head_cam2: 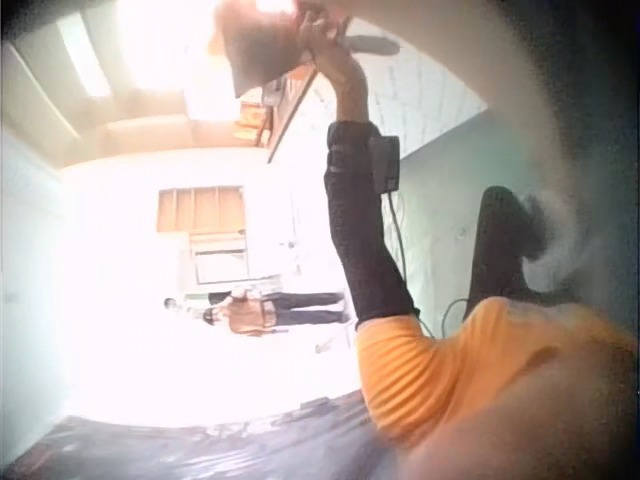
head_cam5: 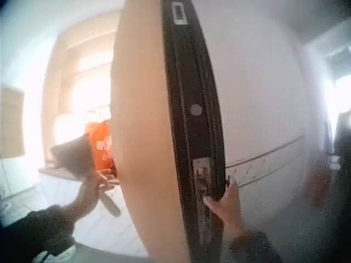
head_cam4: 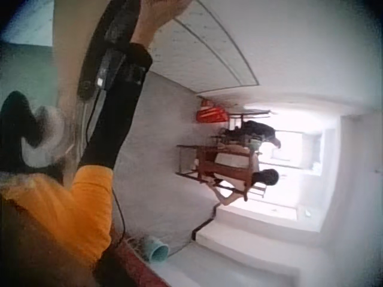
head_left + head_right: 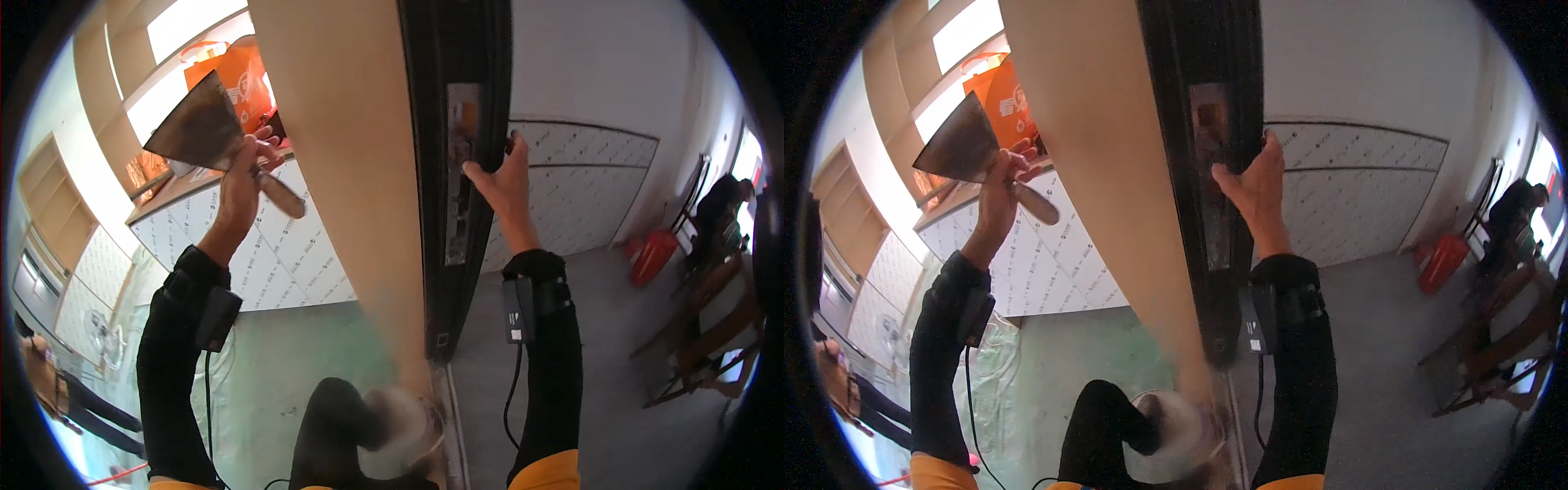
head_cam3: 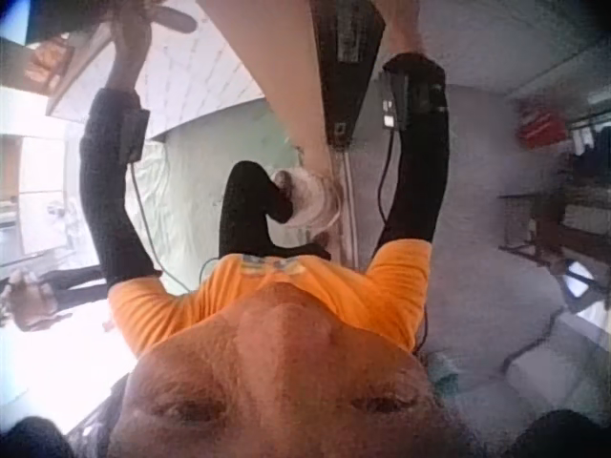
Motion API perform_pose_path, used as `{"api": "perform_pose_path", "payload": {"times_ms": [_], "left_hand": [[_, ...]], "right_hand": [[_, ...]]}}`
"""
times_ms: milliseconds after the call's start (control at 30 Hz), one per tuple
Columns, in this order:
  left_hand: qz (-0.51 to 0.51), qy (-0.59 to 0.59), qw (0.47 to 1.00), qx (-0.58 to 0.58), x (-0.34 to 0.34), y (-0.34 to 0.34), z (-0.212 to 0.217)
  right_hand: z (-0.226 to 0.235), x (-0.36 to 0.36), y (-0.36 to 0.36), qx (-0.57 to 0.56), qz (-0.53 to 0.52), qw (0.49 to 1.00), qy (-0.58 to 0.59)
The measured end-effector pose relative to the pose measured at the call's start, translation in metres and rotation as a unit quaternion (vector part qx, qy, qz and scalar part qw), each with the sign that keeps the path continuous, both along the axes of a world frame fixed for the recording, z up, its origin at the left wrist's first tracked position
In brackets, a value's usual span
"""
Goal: The recorder is sanding the edge of a door frame with a hand-held scraper/sander tool.
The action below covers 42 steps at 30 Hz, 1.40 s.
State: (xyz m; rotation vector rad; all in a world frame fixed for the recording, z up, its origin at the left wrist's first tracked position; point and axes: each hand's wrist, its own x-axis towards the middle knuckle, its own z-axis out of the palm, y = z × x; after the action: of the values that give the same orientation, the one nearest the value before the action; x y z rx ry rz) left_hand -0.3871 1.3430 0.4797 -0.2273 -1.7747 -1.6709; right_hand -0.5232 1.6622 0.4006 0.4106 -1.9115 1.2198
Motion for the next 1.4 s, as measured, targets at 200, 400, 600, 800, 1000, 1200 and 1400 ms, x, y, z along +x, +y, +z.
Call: {"api": "perform_pose_path", "payload": {"times_ms": [200, 400, 600, 800, 1000, 1200, 1400], "left_hand": [[-0.161, 0.143, 0.976, 0.018, -0.054, -0.003, -0.009], [-0.085, 0.071, 0.993, 0.034, -0.081, -0.007, -0.031], [-0.246, -0.054, 0.954, 0.159, -0.055, -0.024, 0.003], [-0.209, -0.112, 0.927, 0.289, -0.037, -0.021, 0.027], [-0.151, -0.137, 0.952, 0.228, -0.032, -0.020, 0.019], [-0.211, -0.117, 0.905, 0.352, -0.040, -0.024, 0.025], [-0.108, -0.115, 0.973, 0.171, -0.023, -0.031, 0.081]], "right_hand": [[0.027, -0.035, -0.008, -0.038, 0.049, 0.998, 0.006], [0.029, -0.015, -0.011, 0.047, -0.184, 0.979, -0.071], [0.037, 0.000, -0.028, -0.057, -0.185, 0.961, -0.198], [0.035, 0.002, -0.021, -0.127, -0.143, 0.948, -0.256], [0.039, 0.009, -0.005, 0.075, -0.092, 0.945, -0.306], [0.040, 0.006, -0.005, 0.246, -0.128, 0.933, -0.228], [0.059, 0.016, -0.015, -0.106, 0.081, 0.947, -0.292]]}}
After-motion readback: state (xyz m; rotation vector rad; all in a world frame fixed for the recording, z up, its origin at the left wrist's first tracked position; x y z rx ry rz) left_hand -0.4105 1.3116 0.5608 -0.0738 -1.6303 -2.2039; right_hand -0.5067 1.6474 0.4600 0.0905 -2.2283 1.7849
